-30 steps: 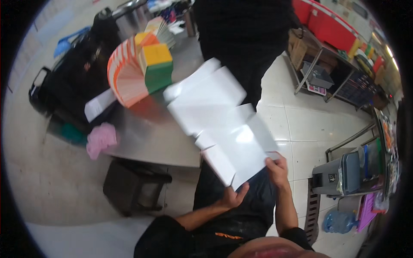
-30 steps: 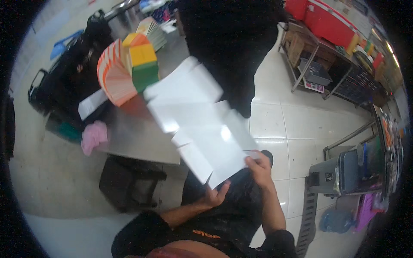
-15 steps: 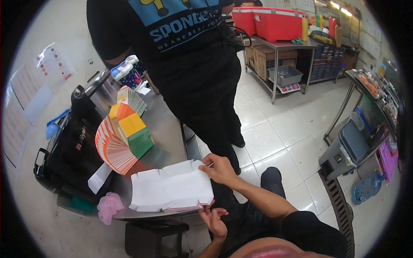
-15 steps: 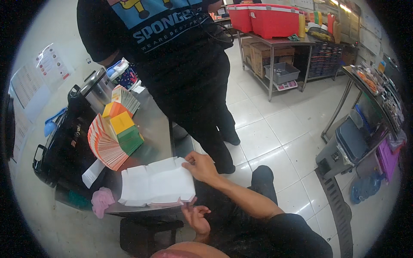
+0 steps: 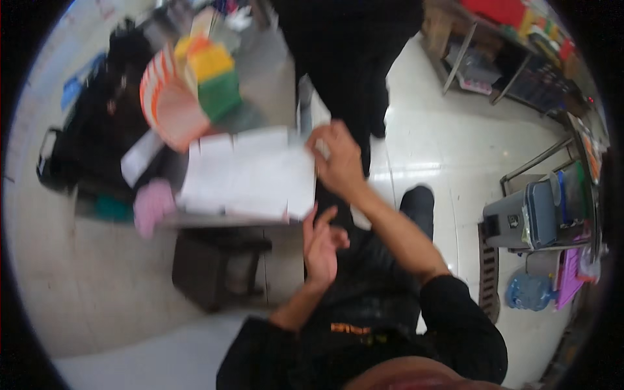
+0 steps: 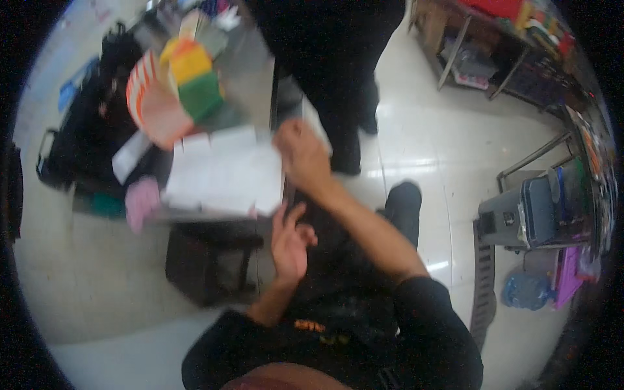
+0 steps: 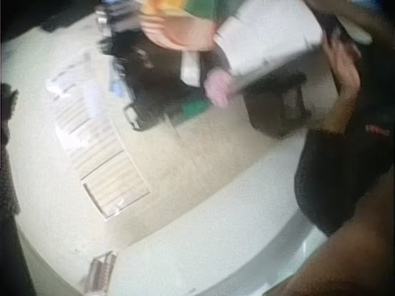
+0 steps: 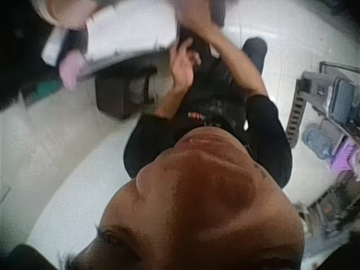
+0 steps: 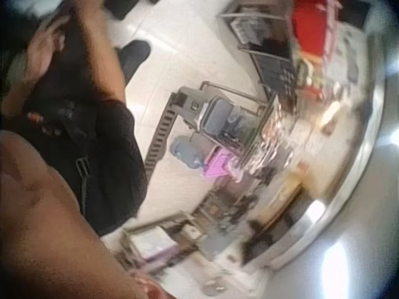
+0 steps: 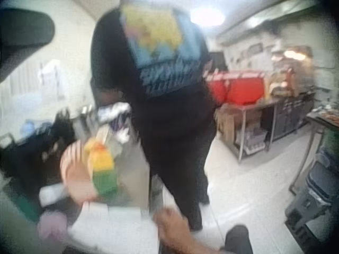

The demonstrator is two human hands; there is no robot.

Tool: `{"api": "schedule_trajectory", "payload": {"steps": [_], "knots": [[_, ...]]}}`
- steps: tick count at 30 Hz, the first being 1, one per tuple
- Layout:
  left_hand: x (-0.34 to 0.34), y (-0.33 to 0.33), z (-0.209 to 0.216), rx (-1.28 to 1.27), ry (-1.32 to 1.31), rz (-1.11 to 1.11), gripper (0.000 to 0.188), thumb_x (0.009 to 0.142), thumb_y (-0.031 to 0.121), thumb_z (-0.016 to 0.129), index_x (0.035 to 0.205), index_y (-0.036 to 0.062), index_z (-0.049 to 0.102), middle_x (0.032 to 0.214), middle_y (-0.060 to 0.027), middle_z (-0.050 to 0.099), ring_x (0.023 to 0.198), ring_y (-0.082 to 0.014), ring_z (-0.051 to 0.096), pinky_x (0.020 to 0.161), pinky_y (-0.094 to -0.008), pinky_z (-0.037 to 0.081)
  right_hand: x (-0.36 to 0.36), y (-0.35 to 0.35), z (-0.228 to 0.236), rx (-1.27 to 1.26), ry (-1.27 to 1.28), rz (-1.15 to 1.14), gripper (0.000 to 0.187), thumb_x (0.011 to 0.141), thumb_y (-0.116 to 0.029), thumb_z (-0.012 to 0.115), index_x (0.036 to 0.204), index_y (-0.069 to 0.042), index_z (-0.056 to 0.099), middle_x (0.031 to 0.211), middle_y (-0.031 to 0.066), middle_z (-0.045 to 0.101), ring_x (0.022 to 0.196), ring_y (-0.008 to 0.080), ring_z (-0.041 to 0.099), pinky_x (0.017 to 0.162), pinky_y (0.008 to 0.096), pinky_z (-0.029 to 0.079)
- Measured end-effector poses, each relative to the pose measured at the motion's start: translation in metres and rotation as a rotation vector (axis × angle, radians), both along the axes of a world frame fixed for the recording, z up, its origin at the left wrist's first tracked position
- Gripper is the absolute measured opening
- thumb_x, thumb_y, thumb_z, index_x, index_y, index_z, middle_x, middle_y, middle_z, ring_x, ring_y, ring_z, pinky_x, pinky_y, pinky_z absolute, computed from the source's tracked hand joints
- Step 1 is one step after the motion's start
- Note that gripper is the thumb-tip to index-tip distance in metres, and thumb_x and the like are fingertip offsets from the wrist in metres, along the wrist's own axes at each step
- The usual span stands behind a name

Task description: The person picks up a cardboard food container, folds the side flaps inward by hand to assemble the box, and then repeats the process with additional containers.

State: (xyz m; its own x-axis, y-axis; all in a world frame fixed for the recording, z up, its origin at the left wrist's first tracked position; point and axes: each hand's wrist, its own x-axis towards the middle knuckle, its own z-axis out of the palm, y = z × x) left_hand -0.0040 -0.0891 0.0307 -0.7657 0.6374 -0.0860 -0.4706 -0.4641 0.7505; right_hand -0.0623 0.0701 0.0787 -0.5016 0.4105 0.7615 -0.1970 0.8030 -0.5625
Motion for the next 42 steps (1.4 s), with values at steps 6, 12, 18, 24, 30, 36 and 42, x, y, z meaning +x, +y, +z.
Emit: {"api": "schedule_trajectory", "payload": {"steps": [6, 12, 18, 24, 30, 36, 42], "knots": [[-0.005, -0.007, 0.009, -0.045, 0.010, -0.001, 0.050, 0.087, 0.017, 0.042, 0.133, 0.0059, 0.024, 0.122, -0.0164, 0.044, 0.076, -0.0160, 0.056, 0.064, -0.0285, 0.047, -0.007, -0.007, 0.004, -0.144, 0.008, 0.178, 0.007, 0.079, -0.002, 0.059, 0.084, 0.000, 0.053, 0.076, 0.0132, 0.057, 0.066, 0.0271, 0.058, 0.059, 0.0320, 0.046], [-0.002, -0.012, 0.004, -0.053, -0.022, -0.037, 0.050, 0.086, 0.013, 0.043, 0.132, 0.0050, 0.024, 0.120, -0.0163, 0.045, 0.076, -0.0158, 0.056, 0.063, -0.0278, 0.048, 0.000, -0.007, 0.002, -0.130, -0.036, 0.134, 0.010, 0.081, -0.005, 0.058, 0.089, -0.001, 0.054, 0.081, 0.0158, 0.061, 0.068, 0.0322, 0.061, 0.059, 0.0341, 0.048], [-0.003, -0.013, -0.001, -0.056, -0.025, -0.052, 0.048, 0.085, 0.012, 0.044, 0.130, 0.0061, 0.028, 0.119, -0.0161, 0.046, 0.077, -0.0161, 0.057, 0.063, -0.0287, 0.049, 0.001, -0.010, 0.002, -0.103, -0.056, 0.158, 0.012, 0.079, -0.003, 0.058, 0.090, -0.002, 0.056, 0.093, 0.0159, 0.061, 0.073, 0.0311, 0.061, 0.064, 0.0327, 0.048], [-0.005, -0.011, -0.004, -0.041, -0.040, -0.047, 0.047, 0.084, 0.009, 0.045, 0.128, 0.0062, 0.029, 0.119, -0.0145, 0.048, 0.076, -0.0170, 0.057, 0.064, -0.0291, 0.049, 0.000, -0.013, 0.009, 0.098, 0.126, 0.098, 0.008, 0.083, 0.001, 0.055, 0.090, -0.001, 0.054, 0.102, 0.0173, 0.055, 0.089, 0.0269, 0.057, 0.084, 0.0330, 0.044], [-0.004, -0.009, -0.007, -0.030, -0.039, -0.156, 0.039, 0.085, 0.010, 0.046, 0.123, 0.0040, 0.037, 0.112, -0.0143, 0.052, 0.075, -0.0161, 0.056, 0.062, -0.0289, 0.048, 0.020, -0.009, 0.005, -0.651, 0.217, 0.189, 0.012, 0.091, -0.009, 0.049, 0.098, 0.000, 0.044, 0.090, 0.0086, 0.059, 0.078, 0.0092, 0.054, 0.066, 0.0200, 0.041], [0.007, -0.008, -0.014, -0.083, 0.102, -0.490, 0.019, 0.087, 0.012, 0.049, 0.103, 0.0018, 0.051, 0.093, -0.0098, 0.058, 0.072, -0.0141, 0.056, 0.061, -0.0285, 0.047, 0.091, 0.033, 0.001, -1.199, 0.280, 0.240, 0.035, 0.086, -0.005, 0.056, 0.114, 0.000, 0.035, 0.090, 0.0111, 0.060, 0.083, 0.0102, 0.056, 0.069, 0.0203, 0.045], [0.017, 0.012, -0.009, -0.097, 0.124, -0.829, 0.016, 0.089, 0.011, 0.049, 0.102, 0.0019, 0.052, 0.093, -0.0073, 0.058, 0.074, -0.0091, 0.055, 0.064, -0.0220, 0.046, 0.191, 0.059, -0.026, -1.274, 0.292, 0.035, 0.044, 0.081, -0.003, 0.060, 0.121, 0.003, 0.041, 0.097, 0.0114, 0.058, 0.084, 0.0155, 0.058, 0.073, 0.0268, 0.047]]}}
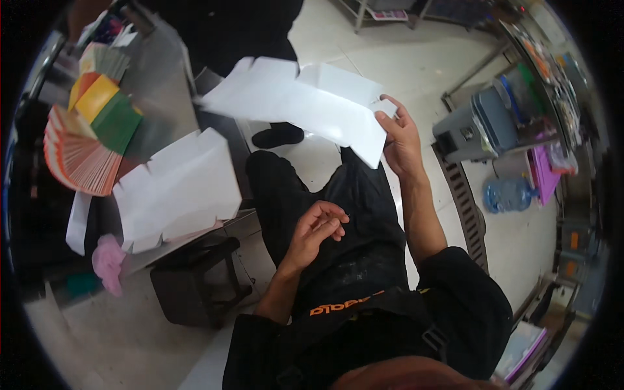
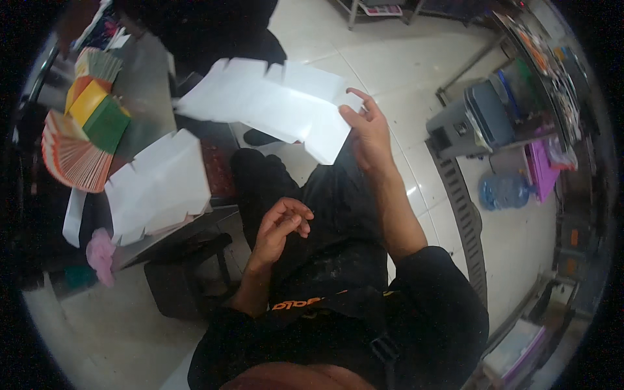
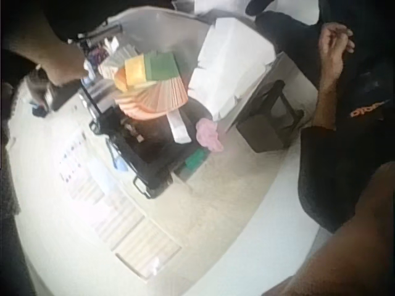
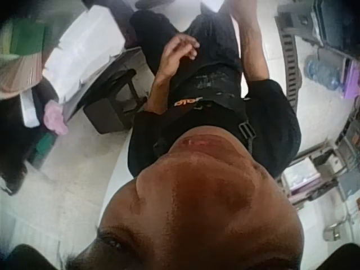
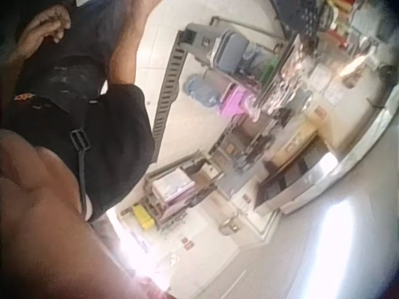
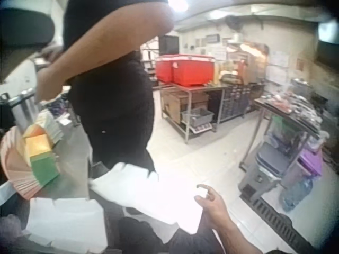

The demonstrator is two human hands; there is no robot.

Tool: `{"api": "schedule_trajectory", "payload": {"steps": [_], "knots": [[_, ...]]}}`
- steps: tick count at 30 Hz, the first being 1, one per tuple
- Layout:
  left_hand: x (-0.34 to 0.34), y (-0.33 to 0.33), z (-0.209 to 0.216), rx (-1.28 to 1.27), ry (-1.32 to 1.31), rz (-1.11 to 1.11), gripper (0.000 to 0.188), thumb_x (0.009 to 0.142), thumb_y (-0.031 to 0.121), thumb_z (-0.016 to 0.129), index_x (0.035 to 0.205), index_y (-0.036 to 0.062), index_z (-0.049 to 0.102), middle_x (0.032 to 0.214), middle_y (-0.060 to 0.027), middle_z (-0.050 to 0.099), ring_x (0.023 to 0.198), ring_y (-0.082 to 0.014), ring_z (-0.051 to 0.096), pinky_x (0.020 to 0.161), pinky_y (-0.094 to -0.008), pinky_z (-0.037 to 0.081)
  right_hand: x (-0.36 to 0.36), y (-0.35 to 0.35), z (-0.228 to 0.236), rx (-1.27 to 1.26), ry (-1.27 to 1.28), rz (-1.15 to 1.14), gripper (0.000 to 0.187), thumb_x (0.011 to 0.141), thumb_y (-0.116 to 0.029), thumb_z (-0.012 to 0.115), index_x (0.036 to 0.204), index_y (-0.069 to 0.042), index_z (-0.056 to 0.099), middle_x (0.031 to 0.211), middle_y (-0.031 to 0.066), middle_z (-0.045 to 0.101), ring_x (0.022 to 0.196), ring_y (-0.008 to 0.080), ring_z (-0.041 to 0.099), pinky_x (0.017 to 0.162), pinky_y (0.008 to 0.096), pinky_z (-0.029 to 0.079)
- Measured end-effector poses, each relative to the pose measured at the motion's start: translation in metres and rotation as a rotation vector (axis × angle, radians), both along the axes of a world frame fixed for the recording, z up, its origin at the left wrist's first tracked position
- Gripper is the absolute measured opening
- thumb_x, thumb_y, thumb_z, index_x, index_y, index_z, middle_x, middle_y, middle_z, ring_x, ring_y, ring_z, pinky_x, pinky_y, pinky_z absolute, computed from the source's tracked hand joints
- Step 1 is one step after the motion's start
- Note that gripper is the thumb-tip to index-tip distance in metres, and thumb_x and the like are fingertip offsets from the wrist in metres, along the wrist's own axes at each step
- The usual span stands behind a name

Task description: The person picks up a cardboard food container, folds the side flaps inward by hand to assemble the box, and then repeats the process with additional containers.

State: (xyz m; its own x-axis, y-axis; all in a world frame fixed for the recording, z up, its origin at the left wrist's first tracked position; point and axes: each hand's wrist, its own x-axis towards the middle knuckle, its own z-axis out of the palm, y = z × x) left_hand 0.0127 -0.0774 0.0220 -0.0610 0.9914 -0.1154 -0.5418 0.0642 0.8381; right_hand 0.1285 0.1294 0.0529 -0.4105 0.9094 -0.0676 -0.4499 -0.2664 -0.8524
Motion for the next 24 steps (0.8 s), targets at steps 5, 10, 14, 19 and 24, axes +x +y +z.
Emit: {"api": "schedule_trajectory", "payload": {"steps": [5, 10, 14, 19, 24], "knots": [[0.014, 0.036, 0.002, 0.080, 0.342, -0.094, 0.018, 0.085, 0.009, 0.056, 0.100, 0.0007, 0.052, 0.093, -0.0090, 0.059, 0.075, -0.0138, 0.056, 0.067, -0.0255, 0.046, 0.054, 0.002, -0.022, 0.109, -0.282, -0.079, 0.033, 0.081, -0.005, 0.060, 0.112, 0.002, 0.051, 0.095, 0.0076, 0.058, 0.082, 0.0122, 0.056, 0.070, 0.0238, 0.045], [0.018, 0.066, 0.015, 0.278, 1.225, 0.275, 0.037, 0.075, 0.011, 0.066, 0.108, 0.0018, 0.051, 0.108, -0.0141, 0.055, 0.092, -0.0260, 0.056, 0.080, -0.0313, 0.045, 0.023, -0.022, -0.046, 0.220, -0.491, -0.042, 0.031, 0.080, -0.010, 0.063, 0.108, 0.001, 0.055, 0.092, 0.0030, 0.059, 0.076, 0.0078, 0.054, 0.070, 0.0212, 0.043], [0.023, 0.082, -0.050, 0.020, 1.077, 0.098, 0.047, 0.073, 0.007, 0.061, 0.117, 0.0030, 0.046, 0.116, -0.0187, 0.049, 0.110, -0.0314, 0.048, 0.093, -0.0369, 0.039, 0.013, -0.056, -0.102, 0.356, -0.578, 0.072, 0.031, 0.084, -0.014, 0.059, 0.109, 0.002, 0.053, 0.101, 0.0114, 0.059, 0.096, 0.0176, 0.054, 0.085, 0.0294, 0.042], [0.048, 0.084, -0.072, -0.045, 1.154, 0.125, 0.043, 0.077, 0.028, 0.065, 0.107, 0.0047, 0.048, 0.105, -0.0147, 0.055, 0.096, -0.0325, 0.056, 0.079, -0.0399, 0.046, 0.062, -0.060, -0.120, 0.037, -0.458, 0.246, 0.044, 0.091, -0.040, 0.043, 0.103, -0.001, 0.060, 0.095, 0.0036, 0.059, 0.085, 0.0110, 0.052, 0.069, 0.0223, 0.040], [0.050, 0.078, -0.057, -0.175, 1.147, 0.042, 0.044, 0.075, 0.030, 0.067, 0.101, 0.0025, 0.044, 0.093, -0.0179, 0.057, 0.087, -0.0361, 0.058, 0.072, -0.0425, 0.046, 0.062, -0.051, -0.078, -0.044, -0.647, 0.446, 0.058, 0.091, -0.051, 0.035, 0.096, -0.001, 0.064, 0.077, 0.0018, 0.059, 0.071, 0.0096, 0.051, 0.063, 0.0221, 0.038]]}}
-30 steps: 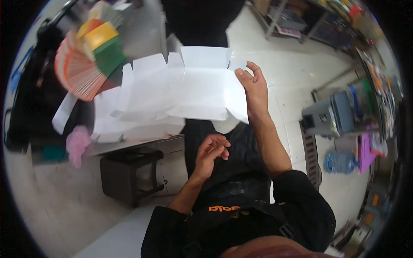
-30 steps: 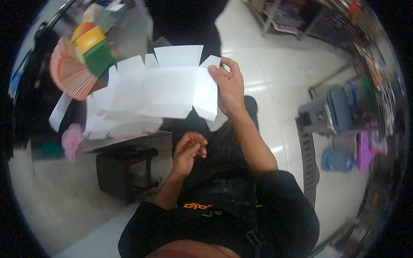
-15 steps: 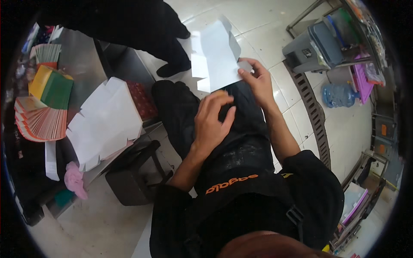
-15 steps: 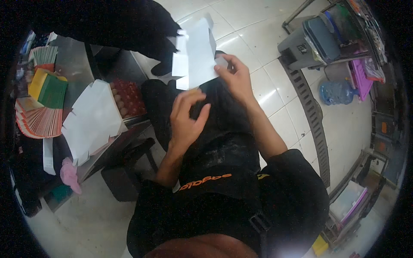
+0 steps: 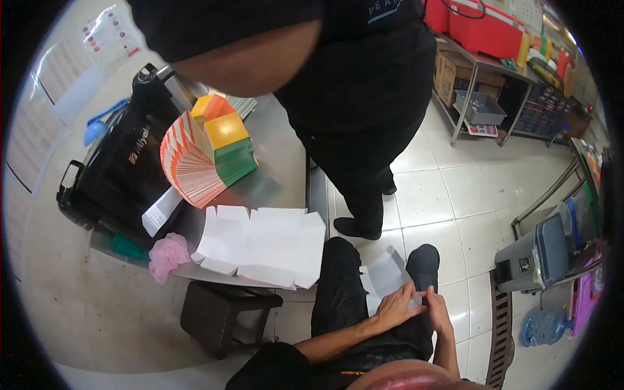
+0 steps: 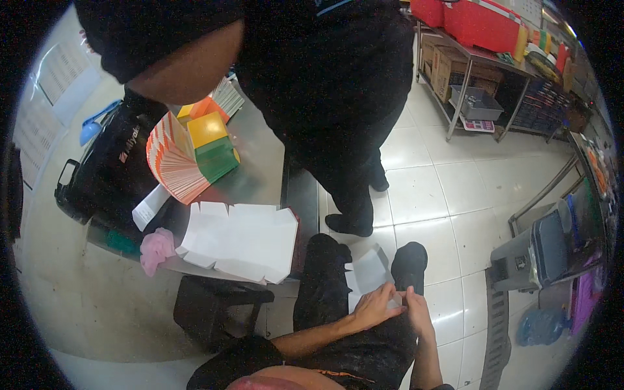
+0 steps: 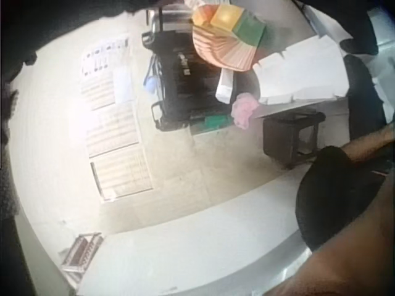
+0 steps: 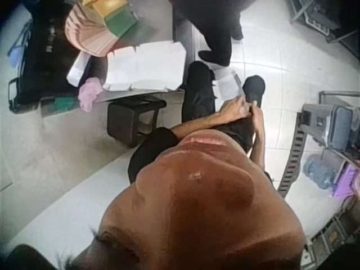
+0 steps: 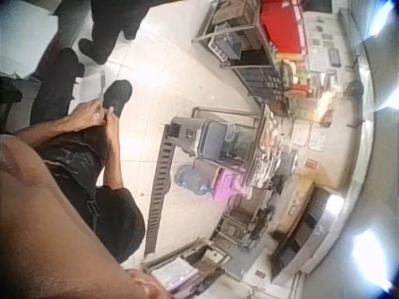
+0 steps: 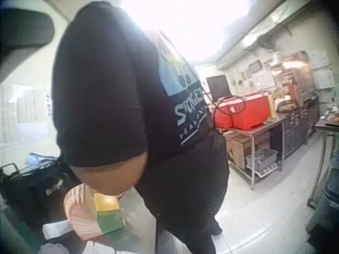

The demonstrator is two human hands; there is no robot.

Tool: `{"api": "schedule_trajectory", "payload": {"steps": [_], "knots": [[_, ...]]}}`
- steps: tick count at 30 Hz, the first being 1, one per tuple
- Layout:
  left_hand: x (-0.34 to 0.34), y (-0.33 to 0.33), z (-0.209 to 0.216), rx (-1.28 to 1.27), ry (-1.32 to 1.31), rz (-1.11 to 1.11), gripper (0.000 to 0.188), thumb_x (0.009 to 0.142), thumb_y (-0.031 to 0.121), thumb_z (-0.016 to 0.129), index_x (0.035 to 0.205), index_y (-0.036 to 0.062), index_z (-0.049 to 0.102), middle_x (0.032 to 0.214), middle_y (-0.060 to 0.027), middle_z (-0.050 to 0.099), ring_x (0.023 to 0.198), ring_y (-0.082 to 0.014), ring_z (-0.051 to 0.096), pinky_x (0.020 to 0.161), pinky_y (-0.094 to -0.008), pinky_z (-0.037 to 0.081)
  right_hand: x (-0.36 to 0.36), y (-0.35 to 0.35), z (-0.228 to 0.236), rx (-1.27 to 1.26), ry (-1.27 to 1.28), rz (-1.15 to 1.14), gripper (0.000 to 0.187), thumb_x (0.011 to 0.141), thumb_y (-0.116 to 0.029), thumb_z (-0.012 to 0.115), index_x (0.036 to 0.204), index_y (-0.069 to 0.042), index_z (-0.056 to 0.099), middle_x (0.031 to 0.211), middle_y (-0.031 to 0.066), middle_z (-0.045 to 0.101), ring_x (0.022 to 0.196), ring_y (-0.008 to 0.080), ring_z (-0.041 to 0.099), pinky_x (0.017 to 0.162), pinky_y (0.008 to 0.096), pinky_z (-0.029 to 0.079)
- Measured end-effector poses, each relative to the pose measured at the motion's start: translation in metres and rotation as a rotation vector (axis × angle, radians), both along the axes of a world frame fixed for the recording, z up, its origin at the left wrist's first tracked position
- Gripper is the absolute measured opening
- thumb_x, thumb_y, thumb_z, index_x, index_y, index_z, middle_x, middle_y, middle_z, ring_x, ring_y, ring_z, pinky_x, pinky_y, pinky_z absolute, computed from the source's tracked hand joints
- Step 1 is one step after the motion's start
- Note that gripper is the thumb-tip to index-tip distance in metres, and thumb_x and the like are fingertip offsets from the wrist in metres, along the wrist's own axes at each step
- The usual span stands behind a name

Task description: The person picks up a cardboard food container, folds the side flaps inward by hand to assemble the box, and then repeats the process with additional containers.

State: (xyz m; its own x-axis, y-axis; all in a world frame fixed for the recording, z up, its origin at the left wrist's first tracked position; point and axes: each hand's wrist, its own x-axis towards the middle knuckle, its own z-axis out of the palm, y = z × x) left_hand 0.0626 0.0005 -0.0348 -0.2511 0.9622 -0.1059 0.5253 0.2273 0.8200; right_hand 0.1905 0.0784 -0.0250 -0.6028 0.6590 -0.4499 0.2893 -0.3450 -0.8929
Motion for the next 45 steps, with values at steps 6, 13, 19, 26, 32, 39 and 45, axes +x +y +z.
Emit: {"api": "schedule_trajectory", "payload": {"steps": [6, 13, 19, 26, 32, 39, 45], "knots": [[0.004, -0.003, -0.023, 0.043, -0.131, -0.037, 0.034, 0.077, 0.024, 0.063, 0.096, 0.0011, 0.045, 0.085, -0.0169, 0.059, 0.079, -0.0350, 0.059, 0.069, -0.0423, 0.047, 0.005, 0.018, -0.021, -0.135, -0.085, -0.058, 0.072, 0.087, -0.061, 0.033, 0.085, 0.004, 0.062, 0.070, 0.0085, 0.061, 0.060, 0.0157, 0.058, 0.055, 0.0264, 0.048], [0.008, -0.023, -0.023, 0.013, -0.121, -0.135, 0.018, 0.077, 0.012, 0.054, 0.092, 0.0019, 0.051, 0.083, -0.0195, 0.059, 0.079, -0.0380, 0.058, 0.068, -0.0435, 0.047, 0.004, 0.023, -0.042, -0.132, -0.296, 0.103, 0.042, 0.086, -0.036, 0.055, 0.078, 0.005, 0.058, 0.068, 0.0112, 0.061, 0.049, 0.0164, 0.058, 0.045, 0.0248, 0.048], [-0.001, -0.028, -0.021, 0.023, -0.120, -0.114, 0.018, 0.076, 0.008, 0.052, 0.092, 0.0018, 0.051, 0.083, -0.0205, 0.059, 0.079, -0.0397, 0.058, 0.069, -0.0465, 0.046, 0.007, 0.027, -0.043, -0.053, -0.305, 0.183, 0.021, 0.085, -0.015, 0.054, 0.077, 0.004, 0.057, 0.066, 0.0092, 0.059, 0.051, 0.0155, 0.058, 0.049, 0.0249, 0.050], [-0.017, -0.018, -0.049, -0.137, -0.509, 0.159, 0.025, 0.083, 0.020, 0.060, 0.100, 0.0033, 0.052, 0.085, -0.0110, 0.061, 0.072, -0.0191, 0.063, 0.062, -0.0314, 0.051, 0.005, 0.019, -0.035, 0.039, -0.176, 0.039, 0.014, 0.087, -0.012, 0.051, 0.081, 0.000, 0.054, 0.068, 0.0058, 0.056, 0.053, 0.0143, 0.057, 0.049, 0.0246, 0.049], [-0.006, -0.015, -0.068, -0.310, -1.138, 0.233, 0.026, 0.087, 0.017, 0.056, 0.106, 0.0016, 0.049, 0.096, -0.0085, 0.056, 0.086, -0.0148, 0.058, 0.072, -0.0306, 0.054, -0.004, 0.011, -0.015, 0.835, -0.345, 0.105, 0.014, 0.083, -0.011, 0.057, 0.076, 0.002, 0.058, 0.064, 0.0116, 0.055, 0.055, 0.0207, 0.056, 0.053, 0.0327, 0.044], [-0.006, -0.012, -0.068, -0.272, -1.293, 0.324, 0.025, 0.086, 0.017, 0.058, 0.104, 0.0017, 0.052, 0.092, -0.0043, 0.055, 0.081, -0.0110, 0.057, 0.075, -0.0244, 0.051, -0.015, -0.006, 0.017, 0.977, -0.299, 0.141, 0.011, 0.073, -0.003, 0.060, 0.084, -0.001, 0.065, 0.071, 0.0158, 0.057, 0.067, 0.0313, 0.056, 0.060, 0.0382, 0.044], [-0.005, -0.008, -0.061, -0.062, -1.383, 0.362, 0.022, 0.087, 0.013, 0.056, 0.105, 0.0005, 0.051, 0.093, -0.0042, 0.055, 0.086, -0.0110, 0.056, 0.077, -0.0231, 0.051, -0.021, -0.004, 0.010, 1.045, -0.191, -0.016, 0.014, 0.074, 0.000, 0.059, 0.086, -0.002, 0.066, 0.073, 0.0146, 0.058, 0.065, 0.0290, 0.057, 0.058, 0.0352, 0.045]]}}
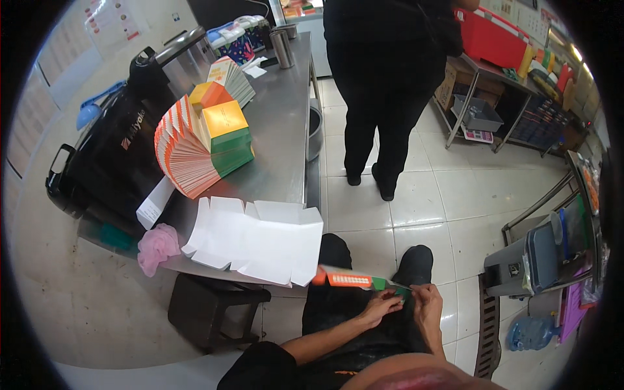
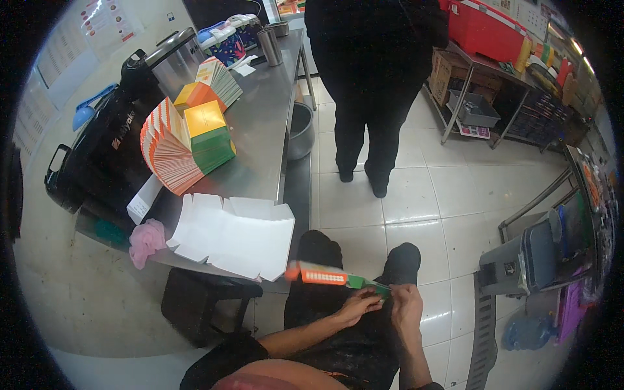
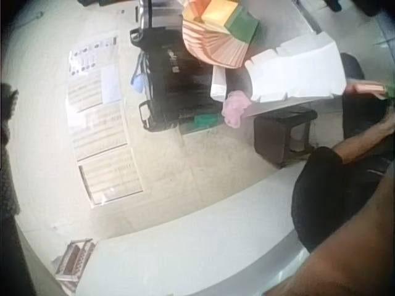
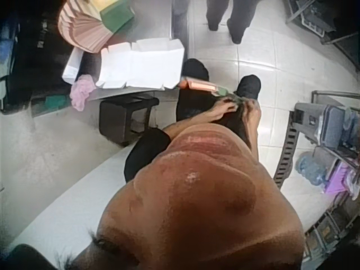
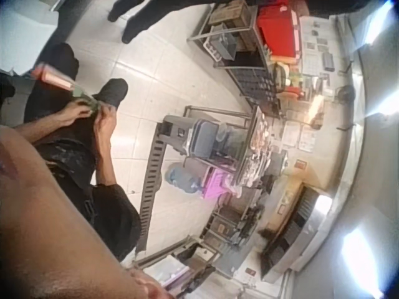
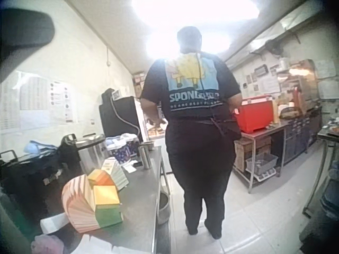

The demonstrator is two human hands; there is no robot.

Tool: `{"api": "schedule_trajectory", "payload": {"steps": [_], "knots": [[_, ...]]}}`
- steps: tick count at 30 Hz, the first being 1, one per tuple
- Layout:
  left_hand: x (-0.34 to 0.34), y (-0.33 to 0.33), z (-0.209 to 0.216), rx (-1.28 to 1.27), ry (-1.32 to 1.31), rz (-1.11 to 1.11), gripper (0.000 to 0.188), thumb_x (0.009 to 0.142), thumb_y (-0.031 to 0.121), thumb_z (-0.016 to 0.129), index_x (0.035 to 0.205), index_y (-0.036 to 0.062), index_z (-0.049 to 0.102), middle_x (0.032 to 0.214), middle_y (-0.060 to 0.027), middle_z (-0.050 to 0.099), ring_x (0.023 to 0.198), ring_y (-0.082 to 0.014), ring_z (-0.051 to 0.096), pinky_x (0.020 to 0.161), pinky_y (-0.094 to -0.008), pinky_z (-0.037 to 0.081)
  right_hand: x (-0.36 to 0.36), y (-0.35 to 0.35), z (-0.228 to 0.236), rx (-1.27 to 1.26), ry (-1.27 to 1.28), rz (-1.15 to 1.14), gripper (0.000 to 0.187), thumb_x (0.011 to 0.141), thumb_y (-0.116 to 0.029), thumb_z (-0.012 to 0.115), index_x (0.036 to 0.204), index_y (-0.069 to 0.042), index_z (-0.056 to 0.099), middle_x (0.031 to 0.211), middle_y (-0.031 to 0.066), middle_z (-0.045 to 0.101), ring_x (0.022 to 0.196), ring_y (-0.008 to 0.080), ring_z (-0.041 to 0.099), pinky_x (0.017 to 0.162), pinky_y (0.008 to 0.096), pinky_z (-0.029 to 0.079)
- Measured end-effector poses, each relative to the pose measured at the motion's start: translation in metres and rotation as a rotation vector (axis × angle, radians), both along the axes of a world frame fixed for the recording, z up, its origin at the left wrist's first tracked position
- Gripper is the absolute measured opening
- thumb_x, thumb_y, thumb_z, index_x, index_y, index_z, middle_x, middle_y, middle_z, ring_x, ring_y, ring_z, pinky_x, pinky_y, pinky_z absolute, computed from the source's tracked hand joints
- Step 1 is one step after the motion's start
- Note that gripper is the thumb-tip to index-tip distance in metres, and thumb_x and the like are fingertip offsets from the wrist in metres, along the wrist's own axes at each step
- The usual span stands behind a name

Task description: The person picks up a cardboard food container, folds the side flaps inward by hand to assemble the box, and then repeats the process with additional containers.

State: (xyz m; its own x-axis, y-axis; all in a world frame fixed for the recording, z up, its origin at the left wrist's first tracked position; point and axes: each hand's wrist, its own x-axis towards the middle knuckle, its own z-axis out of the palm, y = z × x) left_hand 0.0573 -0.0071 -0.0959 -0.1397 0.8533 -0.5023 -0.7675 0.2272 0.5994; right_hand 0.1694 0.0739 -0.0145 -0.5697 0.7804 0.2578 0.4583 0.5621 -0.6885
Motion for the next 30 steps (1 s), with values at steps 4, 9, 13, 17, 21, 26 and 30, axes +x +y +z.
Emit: {"api": "schedule_trajectory", "payload": {"steps": [4, 9, 13, 17, 21, 26, 30], "knots": [[0.005, 0.004, -0.001, -0.031, -0.097, 0.005, 0.021, 0.086, 0.010, 0.056, 0.105, 0.0007, 0.051, 0.093, -0.0041, 0.054, 0.087, -0.0118, 0.056, 0.078, -0.0243, 0.051, 0.006, 0.014, -0.002, -0.069, 0.025, -0.022, 0.012, 0.076, 0.000, 0.059, 0.086, -0.001, 0.066, 0.069, 0.0136, 0.058, 0.063, 0.0255, 0.058, 0.056, 0.0321, 0.045], [0.007, 0.003, -0.002, -0.037, -0.149, 0.028, 0.017, 0.085, 0.010, 0.058, 0.100, 0.0014, 0.054, 0.091, -0.0027, 0.057, 0.081, -0.0103, 0.057, 0.075, -0.0227, 0.052, 0.012, 0.009, 0.000, -0.216, -0.003, -0.050, 0.011, 0.076, -0.005, 0.061, 0.085, -0.002, 0.066, 0.070, 0.0147, 0.059, 0.065, 0.0273, 0.058, 0.059, 0.0334, 0.045], [0.005, 0.003, -0.004, -0.029, -0.253, -0.018, 0.015, 0.085, 0.010, 0.058, 0.098, 0.0015, 0.056, 0.090, -0.0019, 0.057, 0.080, -0.0088, 0.057, 0.073, -0.0200, 0.051, 0.019, 0.006, 0.003, -0.202, -0.010, 0.014, 0.013, 0.075, -0.006, 0.065, 0.087, -0.001, 0.066, 0.070, 0.0133, 0.060, 0.061, 0.0228, 0.058, 0.055, 0.0303, 0.045], [0.005, 0.002, 0.003, 0.001, -0.135, -0.061, 0.016, 0.086, 0.011, 0.058, 0.099, 0.0019, 0.056, 0.089, -0.0024, 0.058, 0.080, -0.0080, 0.058, 0.072, -0.0180, 0.051, 0.021, 0.003, 0.005, -0.078, -0.012, 0.139, 0.016, 0.074, -0.005, 0.065, 0.090, -0.001, 0.065, 0.069, 0.0120, 0.060, 0.061, 0.0227, 0.059, 0.056, 0.0297, 0.046], [0.000, 0.002, 0.006, -0.026, -0.143, -0.135, 0.017, 0.087, 0.012, 0.058, 0.101, 0.0019, 0.056, 0.090, -0.0030, 0.058, 0.082, -0.0084, 0.058, 0.073, -0.0186, 0.051, 0.020, 0.000, -0.022, -0.209, 0.063, 0.012, 0.015, 0.076, -0.003, 0.064, 0.091, 0.001, 0.064, 0.072, 0.0097, 0.063, 0.063, 0.0163, 0.060, 0.060, 0.0255, 0.048], [-0.003, -0.002, 0.005, 0.008, -0.108, -0.113, 0.021, 0.087, 0.011, 0.057, 0.105, 0.0001, 0.056, 0.094, -0.0032, 0.059, 0.081, -0.0086, 0.059, 0.074, -0.0194, 0.052, 0.015, 0.000, -0.026, -0.452, 0.157, -0.068, 0.019, 0.075, -0.009, 0.066, 0.092, 0.000, 0.064, 0.076, 0.0138, 0.065, 0.065, 0.0207, 0.064, 0.062, 0.0290, 0.050], [-0.005, -0.001, 0.003, 0.044, -0.052, -0.124, 0.023, 0.087, 0.010, 0.057, 0.107, -0.0008, 0.057, 0.095, -0.0031, 0.060, 0.081, -0.0088, 0.059, 0.072, -0.0186, 0.051, 0.009, -0.001, -0.015, -0.569, 0.228, -0.099, 0.021, 0.076, -0.006, 0.066, 0.094, 0.002, 0.062, 0.074, 0.0111, 0.066, 0.067, 0.0145, 0.062, 0.061, 0.0261, 0.049]]}}
